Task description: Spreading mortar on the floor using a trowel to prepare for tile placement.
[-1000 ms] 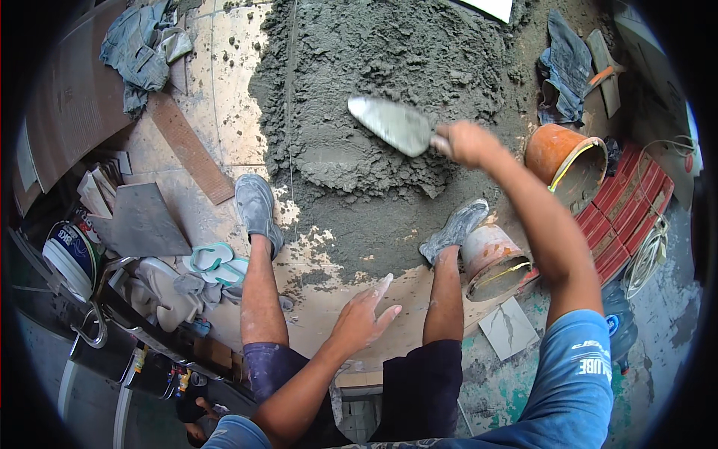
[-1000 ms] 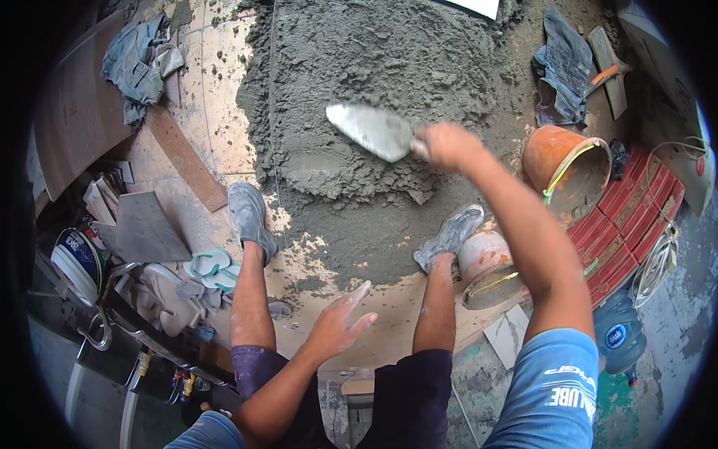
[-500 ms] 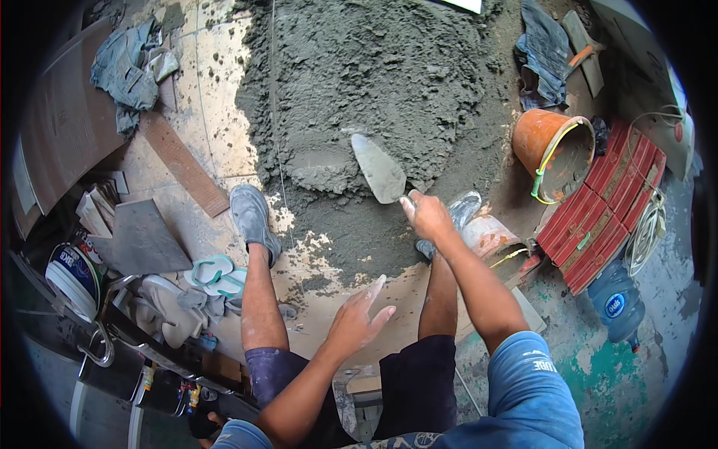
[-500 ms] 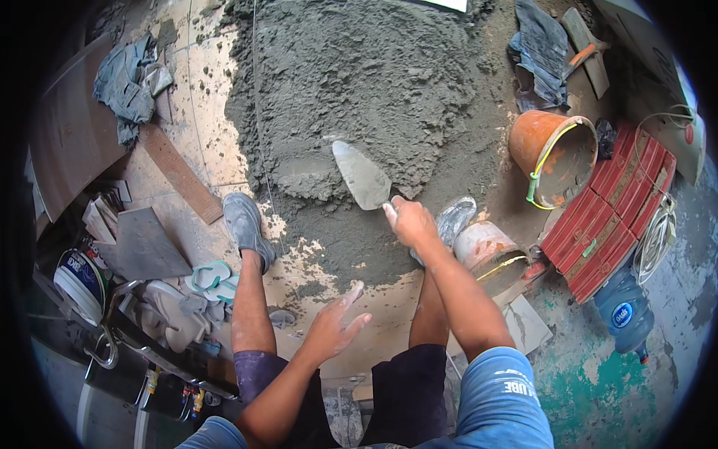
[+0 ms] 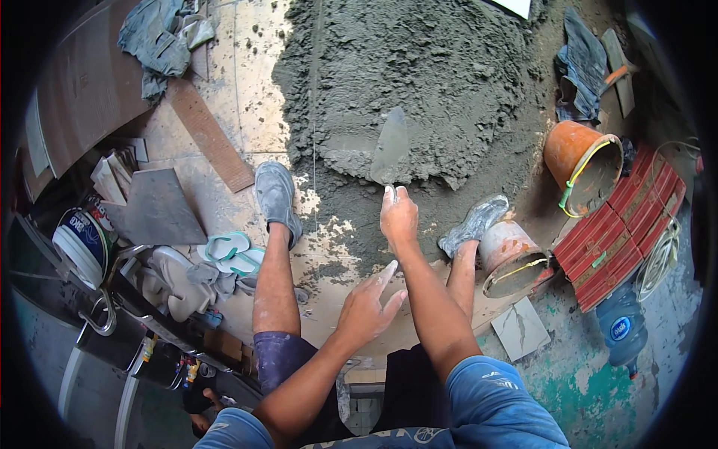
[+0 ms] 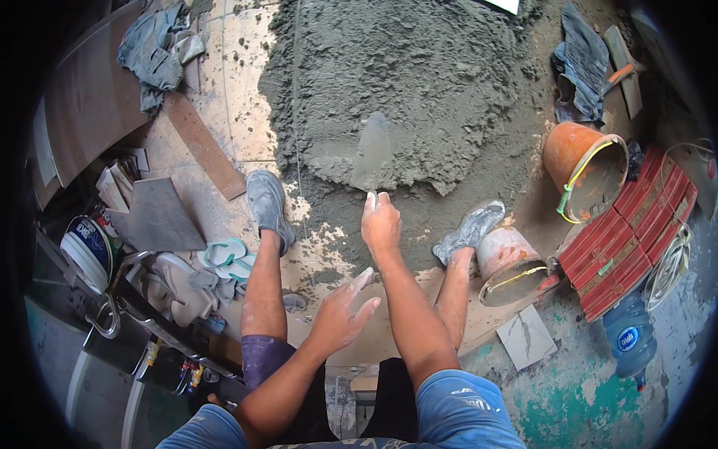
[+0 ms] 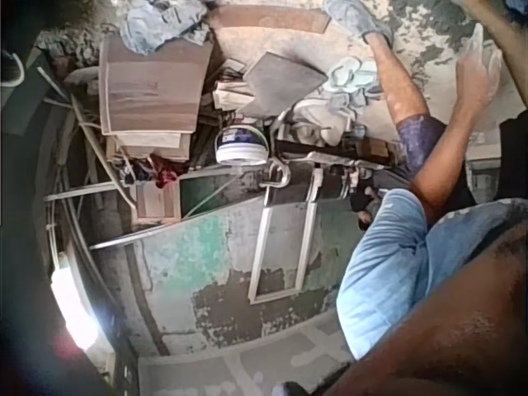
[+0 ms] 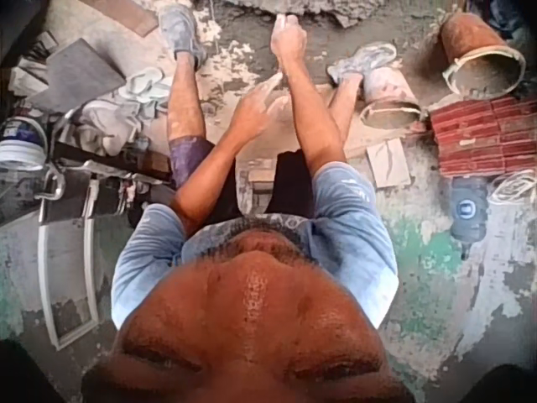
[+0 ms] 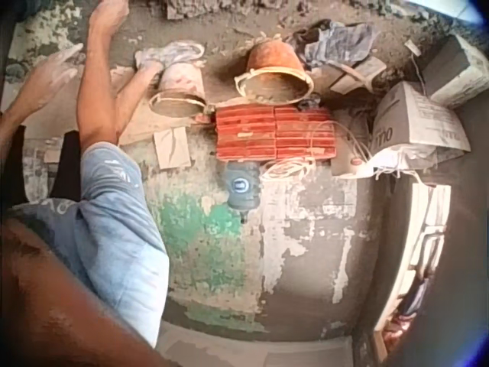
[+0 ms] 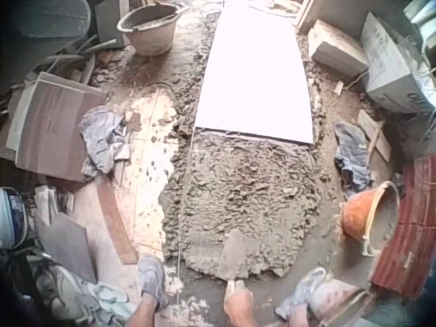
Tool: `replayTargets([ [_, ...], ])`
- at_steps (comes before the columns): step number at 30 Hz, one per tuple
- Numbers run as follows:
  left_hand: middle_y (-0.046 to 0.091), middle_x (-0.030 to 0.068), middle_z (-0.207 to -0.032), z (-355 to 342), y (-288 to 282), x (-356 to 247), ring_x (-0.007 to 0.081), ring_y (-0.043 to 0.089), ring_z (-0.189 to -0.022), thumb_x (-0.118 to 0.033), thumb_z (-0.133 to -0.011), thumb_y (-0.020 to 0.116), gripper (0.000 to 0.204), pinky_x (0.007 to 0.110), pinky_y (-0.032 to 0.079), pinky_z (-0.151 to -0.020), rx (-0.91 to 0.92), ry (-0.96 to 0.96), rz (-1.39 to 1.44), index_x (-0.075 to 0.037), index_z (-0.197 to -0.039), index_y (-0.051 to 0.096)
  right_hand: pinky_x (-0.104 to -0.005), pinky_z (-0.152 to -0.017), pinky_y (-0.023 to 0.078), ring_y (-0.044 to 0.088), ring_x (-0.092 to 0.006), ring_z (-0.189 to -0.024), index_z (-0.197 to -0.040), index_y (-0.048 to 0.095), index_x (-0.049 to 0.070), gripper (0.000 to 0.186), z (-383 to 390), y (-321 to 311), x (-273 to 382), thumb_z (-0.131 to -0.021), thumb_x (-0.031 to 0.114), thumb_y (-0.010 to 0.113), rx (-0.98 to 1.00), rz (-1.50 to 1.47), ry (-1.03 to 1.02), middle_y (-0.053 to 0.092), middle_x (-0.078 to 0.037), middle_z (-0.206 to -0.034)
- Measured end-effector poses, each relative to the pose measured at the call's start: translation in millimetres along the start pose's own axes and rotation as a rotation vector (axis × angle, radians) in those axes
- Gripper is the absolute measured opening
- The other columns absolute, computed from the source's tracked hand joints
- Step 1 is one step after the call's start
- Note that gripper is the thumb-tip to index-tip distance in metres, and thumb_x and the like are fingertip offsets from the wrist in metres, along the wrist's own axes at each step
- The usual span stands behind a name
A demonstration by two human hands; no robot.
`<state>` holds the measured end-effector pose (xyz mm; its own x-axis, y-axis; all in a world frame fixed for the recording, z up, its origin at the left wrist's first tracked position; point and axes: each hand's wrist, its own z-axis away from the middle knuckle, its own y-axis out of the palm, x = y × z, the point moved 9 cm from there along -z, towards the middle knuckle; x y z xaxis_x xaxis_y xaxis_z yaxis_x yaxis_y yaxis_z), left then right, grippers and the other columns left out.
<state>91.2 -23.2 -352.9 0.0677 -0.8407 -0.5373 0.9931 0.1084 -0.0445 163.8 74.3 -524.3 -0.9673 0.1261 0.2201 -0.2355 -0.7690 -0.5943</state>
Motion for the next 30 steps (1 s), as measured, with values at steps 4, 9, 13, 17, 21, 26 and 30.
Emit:
replayTargets([
  [4,0.062,0.0249,-0.121,2.1,-12.0,1.7,0.0356,0.061,-0.113,-0.027,-0.092,0.062,0.053,0.04,0.045,-0.099,-0.043,-0.025,0.035,0.004,-0.134,0.051,-0.0572,-0.075,0.049,0.063,-0.0502,-0.084,-0.097,0.055,0.003,0.035,14.4,13.7,7.4,-0.1,0.037,0.046,0.077,0.142,-0.038,0.065,-0.029,-0.084],
  [9,0.063,0.0249,-0.12,2.3,-11.2,2.9,0.0353,0.061,-0.114,-0.025,-0.092,0.063,0.052,0.04,0.046,-0.099,-0.066,0.0,0.101,0.005,-0.132,0.052,-0.0565,-0.076,0.05,0.063,-0.0498,-0.084,-0.096,0.053,0.003,0.036,28.4,34.0,7.2,-0.101,0.037,0.044,0.205,0.231,-0.103,0.065,-0.028,-0.085],
  [13,0.062,0.0253,-0.121,2.9,-15.2,4.9,0.0358,0.06,-0.114,-0.026,-0.091,0.064,0.052,0.041,0.045,-0.1,-0.076,0.002,0.1,0.005,-0.132,0.052,-0.0551,-0.073,0.048,0.063,-0.0482,-0.081,-0.094,0.057,0.002,0.036,29.4,9.5,2.5,-0.097,0.038,0.053,-0.054,0.06,-0.113,0.065,-0.027,-0.084],
  [17,0.061,0.0259,-0.122,7.6,-22.3,0.8,0.037,0.059,-0.115,-0.026,-0.091,0.063,0.053,0.041,0.044,-0.101,-0.091,0.015,0.095,0.006,-0.132,0.052,-0.0333,-0.05,0.05,0.058,-0.0193,-0.056,-0.093,0.052,0.005,0.021,21.8,28.9,-20.8,-0.094,0.024,0.059,0.082,-0.972,0.235,0.056,-0.008,-0.067],
  [21,0.061,0.0265,-0.123,11.4,-31.3,4.6,0.0364,0.06,-0.115,-0.025,-0.092,0.063,0.051,0.04,0.044,-0.101,-0.107,0.007,0.151,0.006,-0.131,0.052,-0.0263,-0.037,0.042,0.046,-0.0086,-0.045,-0.089,0.046,0.008,0.014,24.2,86.6,-1.1,-0.096,0.018,0.053,0.216,-1.151,0.34,0.049,-0.001,-0.063],
  [26,0.061,0.0264,-0.123,2.1,-25.8,-9.9,0.0353,0.061,-0.115,-0.023,-0.092,0.063,0.05,0.039,0.045,-0.101,-0.131,0.083,0.235,0.007,-0.13,0.053,-0.0479,-0.067,0.051,0.064,-0.0403,-0.07,-0.091,0.055,-0.002,0.025,7.1,123.1,-24.4,-0.091,0.023,0.056,0.104,-0.519,0.018,0.063,-0.024,-0.075],
  [30,0.061,0.0262,-0.123,15.0,-44.0,8.2,0.035,0.061,-0.115,-0.021,-0.091,0.063,0.048,0.038,0.045,-0.101,-0.159,0.034,0.201,0.007,-0.129,0.054,-0.0536,-0.075,0.049,0.062,-0.0498,-0.082,-0.091,0.056,-0.004,0.03,49.1,94.6,35.0,-0.092,0.027,0.056,0.171,-0.184,-0.154,0.065,-0.028,-0.083],
])
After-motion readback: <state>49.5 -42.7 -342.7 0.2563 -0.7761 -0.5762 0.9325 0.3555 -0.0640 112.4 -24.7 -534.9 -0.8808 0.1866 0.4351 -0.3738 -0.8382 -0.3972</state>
